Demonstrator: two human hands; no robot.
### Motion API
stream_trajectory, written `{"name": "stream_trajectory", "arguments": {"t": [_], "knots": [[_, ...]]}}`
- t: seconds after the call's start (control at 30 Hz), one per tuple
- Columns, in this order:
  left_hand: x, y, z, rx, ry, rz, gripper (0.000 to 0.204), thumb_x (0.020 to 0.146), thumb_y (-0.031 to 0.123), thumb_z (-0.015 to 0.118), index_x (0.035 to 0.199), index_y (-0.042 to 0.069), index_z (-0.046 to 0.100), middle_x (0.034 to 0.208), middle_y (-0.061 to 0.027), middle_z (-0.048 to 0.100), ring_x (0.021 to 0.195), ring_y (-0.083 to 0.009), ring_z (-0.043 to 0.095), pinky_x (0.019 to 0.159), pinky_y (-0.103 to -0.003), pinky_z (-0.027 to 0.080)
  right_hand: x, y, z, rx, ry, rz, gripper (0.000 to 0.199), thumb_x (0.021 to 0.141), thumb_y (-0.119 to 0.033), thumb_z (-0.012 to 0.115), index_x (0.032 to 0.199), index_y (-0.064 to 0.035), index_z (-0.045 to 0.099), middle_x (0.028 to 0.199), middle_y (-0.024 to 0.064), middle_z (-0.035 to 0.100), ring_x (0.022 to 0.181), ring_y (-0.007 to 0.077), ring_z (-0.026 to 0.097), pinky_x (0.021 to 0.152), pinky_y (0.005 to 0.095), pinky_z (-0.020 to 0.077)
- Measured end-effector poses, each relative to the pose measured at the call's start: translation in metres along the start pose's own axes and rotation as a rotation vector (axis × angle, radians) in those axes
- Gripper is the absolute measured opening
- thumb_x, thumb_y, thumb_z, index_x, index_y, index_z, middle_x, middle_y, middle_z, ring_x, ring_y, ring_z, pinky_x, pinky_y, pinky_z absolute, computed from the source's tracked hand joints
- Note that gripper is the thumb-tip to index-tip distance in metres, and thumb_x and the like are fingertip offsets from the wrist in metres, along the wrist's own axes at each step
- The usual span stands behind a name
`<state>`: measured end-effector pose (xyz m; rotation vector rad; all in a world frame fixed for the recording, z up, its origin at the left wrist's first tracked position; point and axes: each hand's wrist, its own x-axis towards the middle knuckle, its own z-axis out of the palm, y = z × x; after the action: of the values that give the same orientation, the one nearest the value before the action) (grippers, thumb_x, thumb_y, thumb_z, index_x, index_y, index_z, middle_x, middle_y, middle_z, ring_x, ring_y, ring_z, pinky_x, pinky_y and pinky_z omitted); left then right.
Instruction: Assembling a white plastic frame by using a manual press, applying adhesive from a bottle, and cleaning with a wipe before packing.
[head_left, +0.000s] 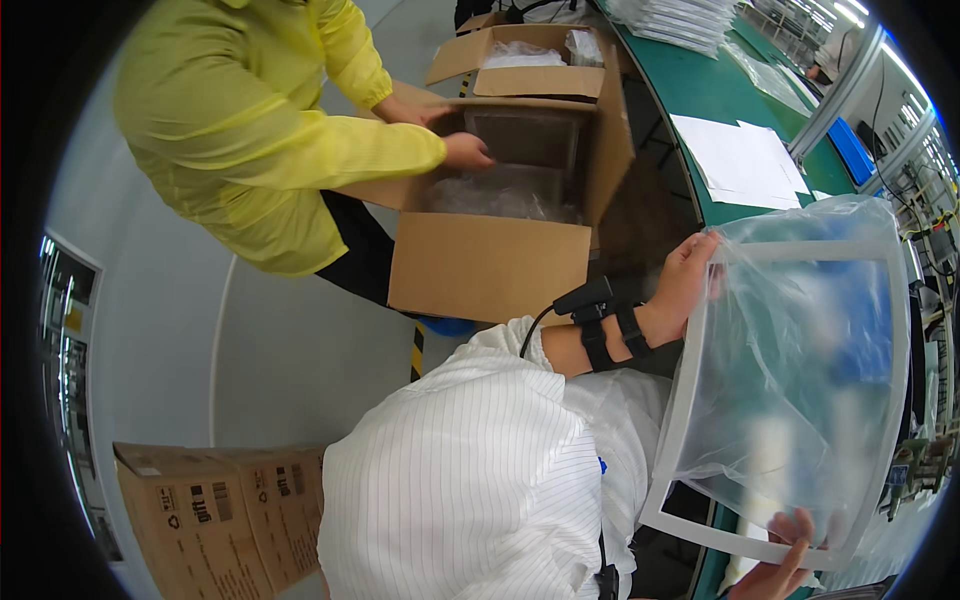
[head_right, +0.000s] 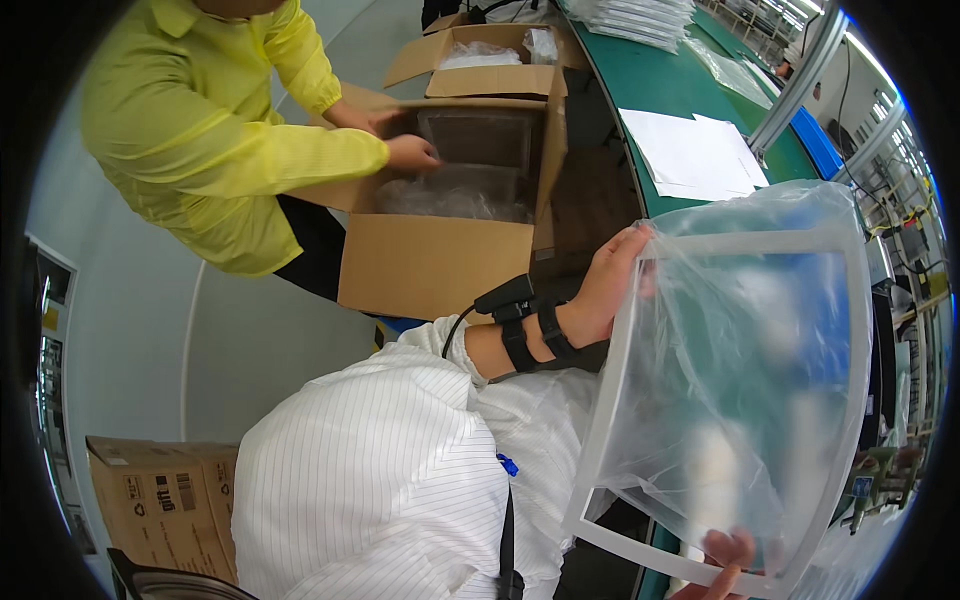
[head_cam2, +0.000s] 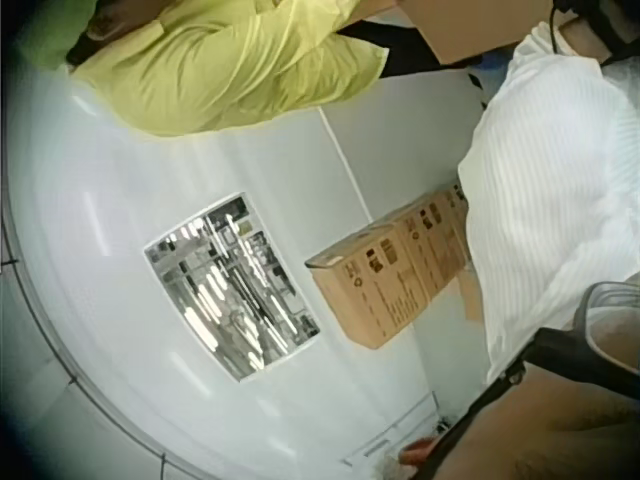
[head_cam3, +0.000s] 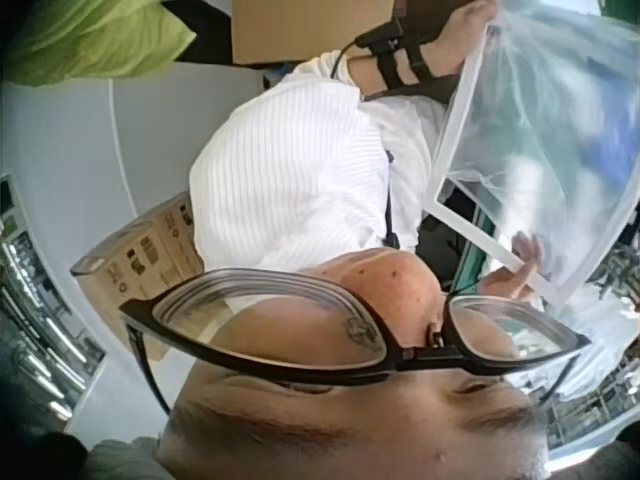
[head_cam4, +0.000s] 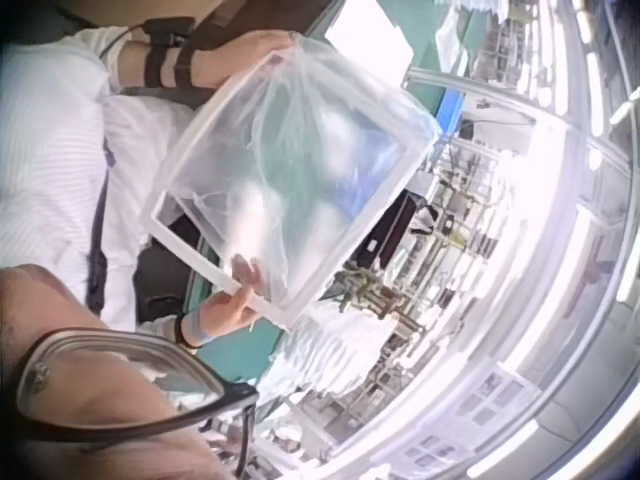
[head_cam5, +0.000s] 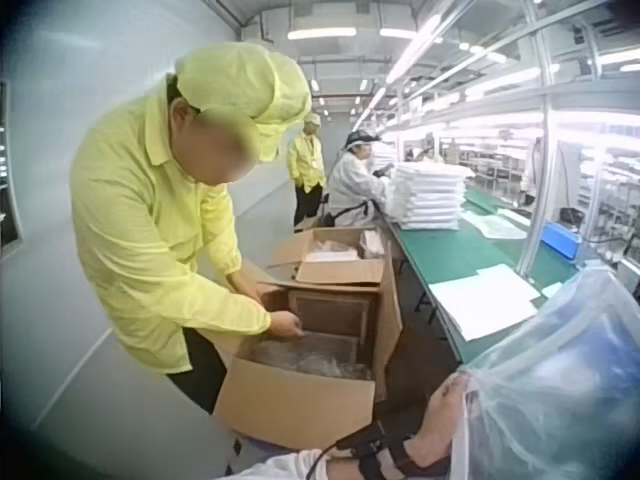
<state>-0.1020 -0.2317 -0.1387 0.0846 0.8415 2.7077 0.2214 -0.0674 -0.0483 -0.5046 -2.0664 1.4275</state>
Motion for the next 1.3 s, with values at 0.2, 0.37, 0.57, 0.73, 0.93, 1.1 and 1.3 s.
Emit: {"name": "stream_trajectory", "arguments": {"t": [0.2,0.37,0.57,0.73,0.93,1.1,1.3], "knots": [[0.002,-0.004,0.016,-0.043,-0.149,0.013,0.027,0.103,0.034,0.049,0.094,0.011,0.060,0.075,0.0005,0.056,0.061,-0.0065,0.050,0.054,-0.022,0.043,-0.015,0.023,-0.008,0.346,0.499,-0.099,0.065,0.096,-0.032,0.058,0.145,-0.0007,0.029,0.114,0.0240,0.063,0.100,0.0327,0.065,0.081,0.0509,0.0582],[-0.001,0.008,0.002,-0.010,-0.284,0.036,0.030,0.105,0.034,0.043,0.098,0.010,0.060,0.079,-0.0008,0.059,0.066,-0.0073,0.053,0.060,-0.023,0.046,0.004,0.040,-0.027,0.324,0.385,-0.215,0.074,0.096,-0.033,0.059,0.152,-0.0057,0.019,0.123,0.0244,0.060,0.111,0.0344,0.062,0.086,0.0521,0.0562],[-0.008,0.006,0.011,-0.136,-0.247,-0.098,0.031,0.105,0.034,0.042,0.104,0.009,0.060,0.087,-0.0016,0.061,0.072,-0.0088,0.054,0.065,-0.025,0.047,0.011,0.037,-0.029,0.234,0.418,-0.234,0.073,0.096,-0.033,0.058,0.152,-0.0055,0.021,0.125,0.0239,0.059,0.112,0.0337,0.061,0.088,0.0510,0.0546],[-0.018,0.000,0.021,-0.208,-0.120,-0.254,0.034,0.105,0.034,0.041,0.109,0.004,0.058,0.097,-0.0053,0.061,0.078,-0.0149,0.056,0.074,-0.030,0.050,0.015,0.033,-0.023,0.199,0.448,-0.210,0.071,0.096,-0.033,0.058,0.151,-0.0053,0.022,0.126,0.0235,0.058,0.113,0.0332,0.060,0.089,0.0501,0.0532],[-0.013,-0.005,0.007,-0.135,-0.281,-0.281,0.035,0.105,0.032,0.040,0.117,0.003,0.057,0.105,-0.0072,0.062,0.091,-0.0179,0.062,0.085,-0.035,0.052,0.017,0.041,-0.021,0.184,0.481,-0.216,0.070,0.096,-0.033,0.057,0.151,-0.0050,0.024,0.127,0.0230,0.057,0.114,0.0325,0.059,0.091,0.0490,0.0516],[-0.014,-0.005,0.014,-0.144,-0.211,-0.298,0.034,0.105,0.032,0.041,0.117,0.005,0.058,0.108,-0.0066,0.064,0.094,-0.0172,0.063,0.086,-0.035,0.053,0.021,0.046,-0.023,0.167,0.491,-0.212,0.069,0.096,-0.033,0.056,0.151,-0.0048,0.025,0.129,0.0226,0.056,0.115,0.0320,0.058,0.093,0.0481,0.0502],[-0.014,-0.011,0.006,0.014,-0.243,-0.317,0.037,0.102,0.037,0.048,0.115,0.005,0.061,0.105,-0.0033,0.065,0.090,-0.0120,0.063,0.080,-0.030,0.053,0.024,0.051,-0.022,0.133,0.494,-0.207,0.067,0.096,-0.033,0.056,0.150,-0.0045,0.027,0.130,0.0221,0.055,0.116,0.0314,0.057,0.095,0.0469,0.0485]]}}
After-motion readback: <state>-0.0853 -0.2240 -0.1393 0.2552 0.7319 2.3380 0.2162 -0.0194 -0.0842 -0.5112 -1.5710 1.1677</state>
